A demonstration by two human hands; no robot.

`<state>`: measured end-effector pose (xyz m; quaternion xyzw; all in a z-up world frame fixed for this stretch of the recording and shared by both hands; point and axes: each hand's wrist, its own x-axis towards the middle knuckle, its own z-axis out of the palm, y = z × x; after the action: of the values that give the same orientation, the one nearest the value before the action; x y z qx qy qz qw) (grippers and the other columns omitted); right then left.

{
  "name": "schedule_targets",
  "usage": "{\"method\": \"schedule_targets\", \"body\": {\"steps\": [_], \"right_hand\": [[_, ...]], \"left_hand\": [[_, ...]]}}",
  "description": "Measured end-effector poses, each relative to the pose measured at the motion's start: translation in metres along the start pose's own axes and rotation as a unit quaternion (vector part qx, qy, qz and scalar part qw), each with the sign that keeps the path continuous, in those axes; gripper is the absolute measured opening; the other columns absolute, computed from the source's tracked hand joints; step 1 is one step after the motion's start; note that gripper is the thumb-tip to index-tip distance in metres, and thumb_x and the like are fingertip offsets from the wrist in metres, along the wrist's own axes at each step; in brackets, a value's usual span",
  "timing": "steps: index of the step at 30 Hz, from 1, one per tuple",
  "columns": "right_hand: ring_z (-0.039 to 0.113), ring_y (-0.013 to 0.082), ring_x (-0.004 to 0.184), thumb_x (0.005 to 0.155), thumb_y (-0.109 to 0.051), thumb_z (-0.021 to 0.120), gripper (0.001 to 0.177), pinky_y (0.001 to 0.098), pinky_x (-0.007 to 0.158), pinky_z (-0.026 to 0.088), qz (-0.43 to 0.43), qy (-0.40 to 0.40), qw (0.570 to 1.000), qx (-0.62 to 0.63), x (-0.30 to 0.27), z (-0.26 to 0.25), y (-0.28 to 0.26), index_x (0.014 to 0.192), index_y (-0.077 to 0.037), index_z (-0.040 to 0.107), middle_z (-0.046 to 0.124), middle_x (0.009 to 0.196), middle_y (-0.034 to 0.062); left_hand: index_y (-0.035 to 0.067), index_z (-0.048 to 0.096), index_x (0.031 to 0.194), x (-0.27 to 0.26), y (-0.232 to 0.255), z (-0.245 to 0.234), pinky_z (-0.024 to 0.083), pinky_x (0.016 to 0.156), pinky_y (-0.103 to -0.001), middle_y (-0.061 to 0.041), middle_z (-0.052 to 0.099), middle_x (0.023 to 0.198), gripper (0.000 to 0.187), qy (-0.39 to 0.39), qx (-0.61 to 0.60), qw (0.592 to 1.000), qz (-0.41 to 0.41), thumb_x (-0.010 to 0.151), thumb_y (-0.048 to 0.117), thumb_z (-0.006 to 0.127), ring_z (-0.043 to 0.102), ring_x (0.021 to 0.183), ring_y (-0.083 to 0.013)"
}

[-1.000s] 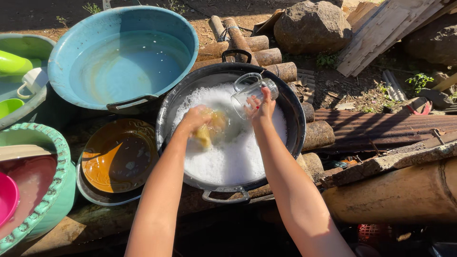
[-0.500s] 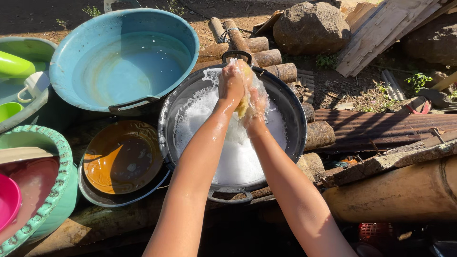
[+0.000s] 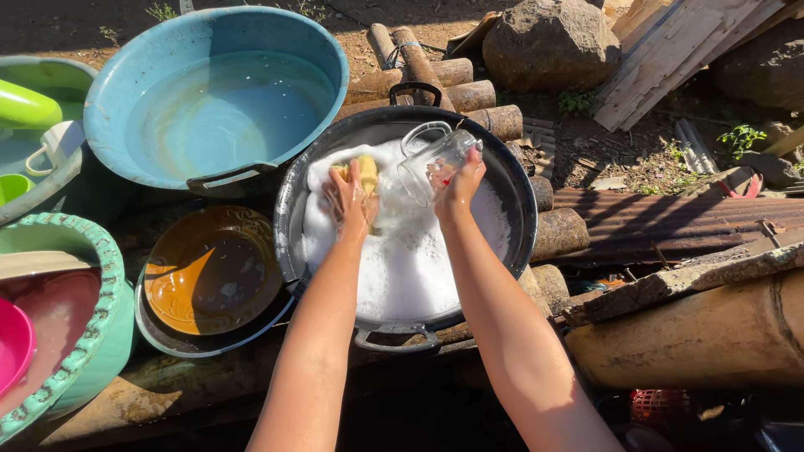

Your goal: The person washes various dishes including mugs, bowls, and plates by hand in an outdoor washing area, using a sponge and soapy water in a large basin before rinsing them in clear water basins.

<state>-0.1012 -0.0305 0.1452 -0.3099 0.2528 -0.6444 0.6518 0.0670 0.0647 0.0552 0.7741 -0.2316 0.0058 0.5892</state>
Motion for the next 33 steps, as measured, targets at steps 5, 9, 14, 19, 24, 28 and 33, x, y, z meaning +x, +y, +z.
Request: {"method": "schedule_targets", "body": {"steps": [5, 9, 14, 19, 24, 28, 33], "right_hand": [[0.057, 0.0497, 0.123, 0.095, -0.073, 0.028, 0.080, 0.0645, 0.098, 0.048, 0.237, 0.107, 0.955, 0.141, 0.021, -0.034, 0.029, 0.154, -0.019, 0.029, 0.046, 0.147, 0.0221], [0.051, 0.0487, 0.131, 0.092, -0.076, 0.020, 0.086, 0.0667, 0.104, 0.037, 0.262, 0.079, 0.954, 0.125, 0.035, -0.051, 0.048, 0.159, -0.023, 0.027, 0.041, 0.154, 0.0190], [0.051, 0.0358, 0.138, 0.091, -0.078, 0.043, 0.087, 0.0585, 0.112, 0.038, 0.269, 0.020, 0.957, 0.104, 0.023, -0.036, 0.033, 0.153, -0.017, 0.034, 0.048, 0.153, 0.0167], [0.063, 0.0343, 0.121, 0.091, -0.062, 0.062, 0.073, 0.0520, 0.109, 0.050, 0.244, -0.171, 0.934, 0.199, 0.027, -0.032, 0.034, 0.139, -0.008, 0.055, 0.061, 0.136, 0.0172], [0.069, 0.0359, 0.102, 0.092, -0.048, 0.067, 0.069, 0.0496, 0.095, 0.059, 0.301, -0.211, 0.923, 0.115, 0.013, -0.022, 0.014, 0.137, 0.003, 0.054, 0.064, 0.120, 0.0225], [0.066, 0.0264, 0.099, 0.080, -0.028, 0.075, 0.071, 0.0453, 0.086, 0.059, 0.165, -0.154, 0.974, -0.015, -0.010, 0.016, 0.004, 0.139, -0.012, 0.040, 0.062, 0.116, 0.0124], [0.065, 0.0176, 0.107, 0.080, -0.015, 0.079, 0.081, 0.0337, 0.092, 0.057, 0.042, -0.134, 0.980, -0.144, -0.027, 0.037, 0.002, 0.145, -0.019, 0.031, 0.063, 0.122, 0.0072]], "left_hand": [[0.001, 0.064, 0.112, 0.019, -0.039, -0.014, 0.059, 0.069, -0.045, -0.015, 0.068, 0.098, 0.035, -0.264, -0.109, 0.951, -0.115, 0.085, 0.021, 0.073, 0.066, 0.085, -0.0298], [0.002, 0.065, 0.112, 0.010, 0.052, -0.074, 0.059, 0.077, -0.042, -0.017, 0.073, 0.099, 0.041, -0.246, -0.049, 0.968, -0.012, 0.077, 0.017, 0.081, 0.071, 0.087, -0.0284], [0.010, 0.071, 0.112, -0.039, 0.165, -0.093, 0.058, 0.085, -0.042, -0.018, 0.078, 0.101, 0.039, -0.252, -0.032, 0.954, 0.157, 0.076, 0.016, 0.082, 0.075, 0.091, -0.0355], [0.007, 0.069, 0.115, -0.062, 0.163, -0.050, 0.055, 0.095, -0.046, -0.019, 0.072, 0.116, 0.029, -0.250, 0.072, 0.922, 0.286, 0.088, 0.018, 0.070, 0.068, 0.107, -0.0400], [0.002, 0.065, 0.128, -0.044, 0.104, 0.018, 0.048, 0.101, -0.048, -0.026, 0.063, 0.131, 0.042, -0.156, 0.082, 0.847, 0.502, 0.093, 0.023, 0.056, 0.058, 0.123, -0.0396], [0.005, 0.061, 0.130, -0.021, 0.096, 0.057, 0.050, 0.099, -0.044, -0.020, 0.065, 0.128, 0.043, -0.351, -0.304, 0.883, 0.074, 0.097, 0.031, 0.052, 0.061, 0.118, -0.0342], [0.009, 0.057, 0.132, -0.007, 0.081, 0.065, 0.053, 0.097, -0.038, -0.012, 0.067, 0.123, 0.045, -0.396, -0.673, 0.552, -0.293, 0.101, 0.041, 0.048, 0.064, 0.112, -0.0275]]}}
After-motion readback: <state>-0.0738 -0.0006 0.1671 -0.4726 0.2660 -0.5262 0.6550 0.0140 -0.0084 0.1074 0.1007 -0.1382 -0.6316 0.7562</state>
